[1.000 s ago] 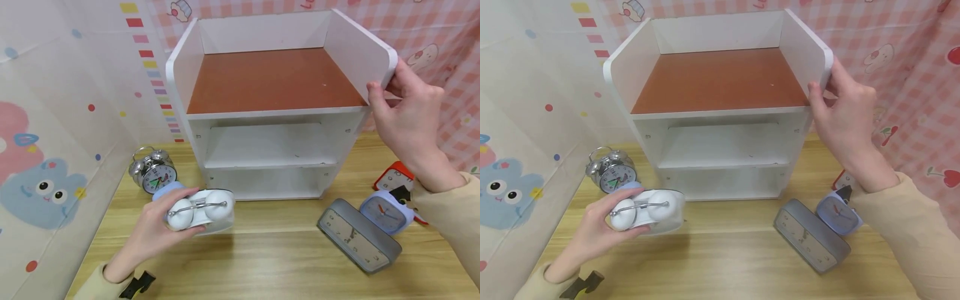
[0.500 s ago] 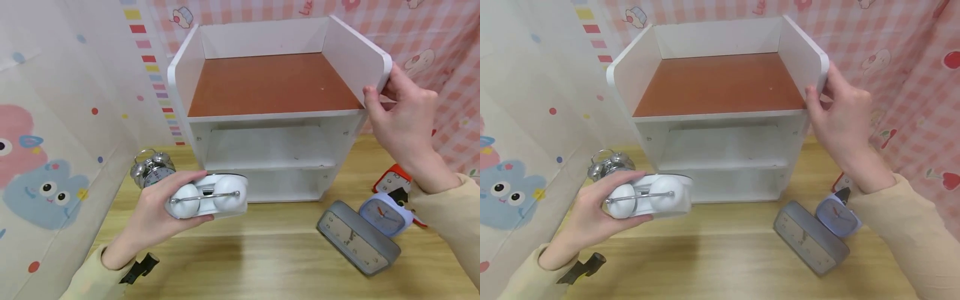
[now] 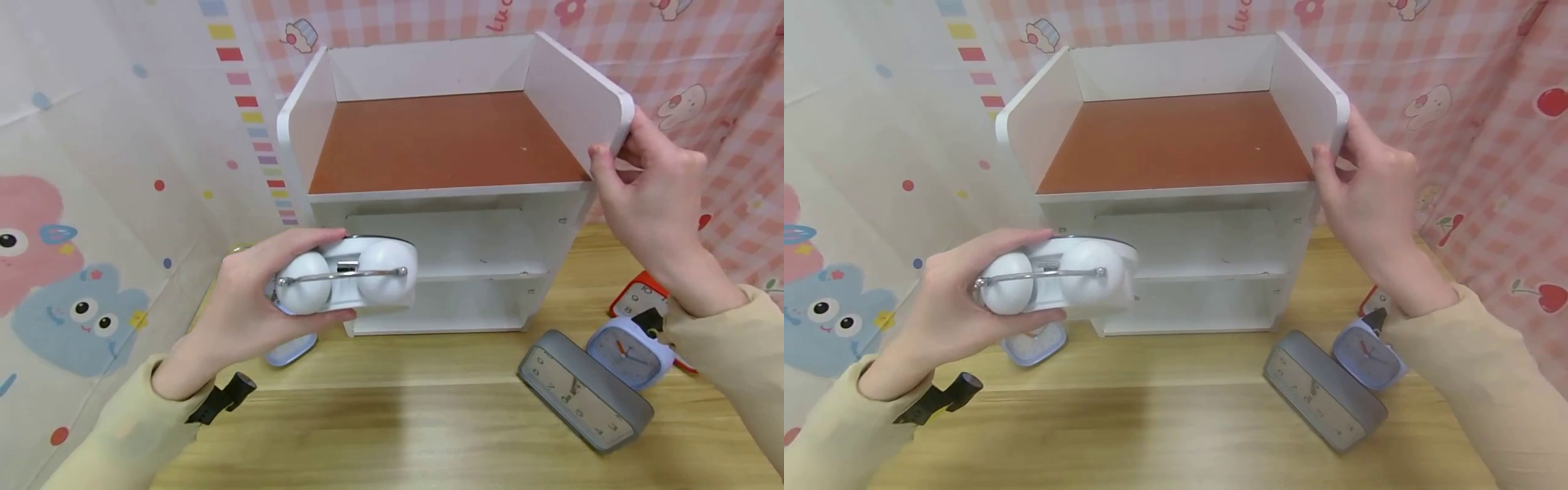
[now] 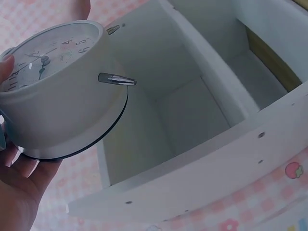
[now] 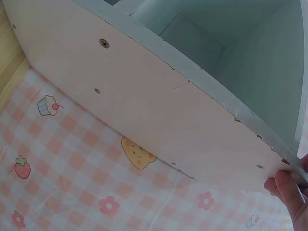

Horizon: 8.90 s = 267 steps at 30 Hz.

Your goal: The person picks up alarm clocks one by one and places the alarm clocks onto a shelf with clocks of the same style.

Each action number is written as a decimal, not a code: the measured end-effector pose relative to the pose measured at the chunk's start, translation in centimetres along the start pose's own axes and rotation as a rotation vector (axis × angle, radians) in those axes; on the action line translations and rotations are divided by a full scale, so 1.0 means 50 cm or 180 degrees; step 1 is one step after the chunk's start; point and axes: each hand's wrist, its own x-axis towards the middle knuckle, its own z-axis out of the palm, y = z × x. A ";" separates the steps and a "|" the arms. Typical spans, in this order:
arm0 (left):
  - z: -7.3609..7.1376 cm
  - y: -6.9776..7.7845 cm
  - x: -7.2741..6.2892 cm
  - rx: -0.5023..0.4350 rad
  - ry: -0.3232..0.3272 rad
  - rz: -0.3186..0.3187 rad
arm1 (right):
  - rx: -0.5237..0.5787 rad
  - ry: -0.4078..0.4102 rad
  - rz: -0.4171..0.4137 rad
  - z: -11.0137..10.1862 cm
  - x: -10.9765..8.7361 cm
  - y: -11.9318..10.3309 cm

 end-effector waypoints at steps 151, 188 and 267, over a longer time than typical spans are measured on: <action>-0.073 -0.135 0.336 -0.0002 -0.0386 -0.1607 | 0.0002 0.0059 -0.0061 0.007 -0.019 0.006; -0.179 -0.200 0.083 0.0207 0.0119 -0.1850 | 0.0012 0.0058 0.0015 0.008 -0.020 0.007; -0.036 -0.389 -0.318 0.0599 -0.0449 -0.2829 | 0.0024 0.0064 -0.0022 0.012 -0.026 0.013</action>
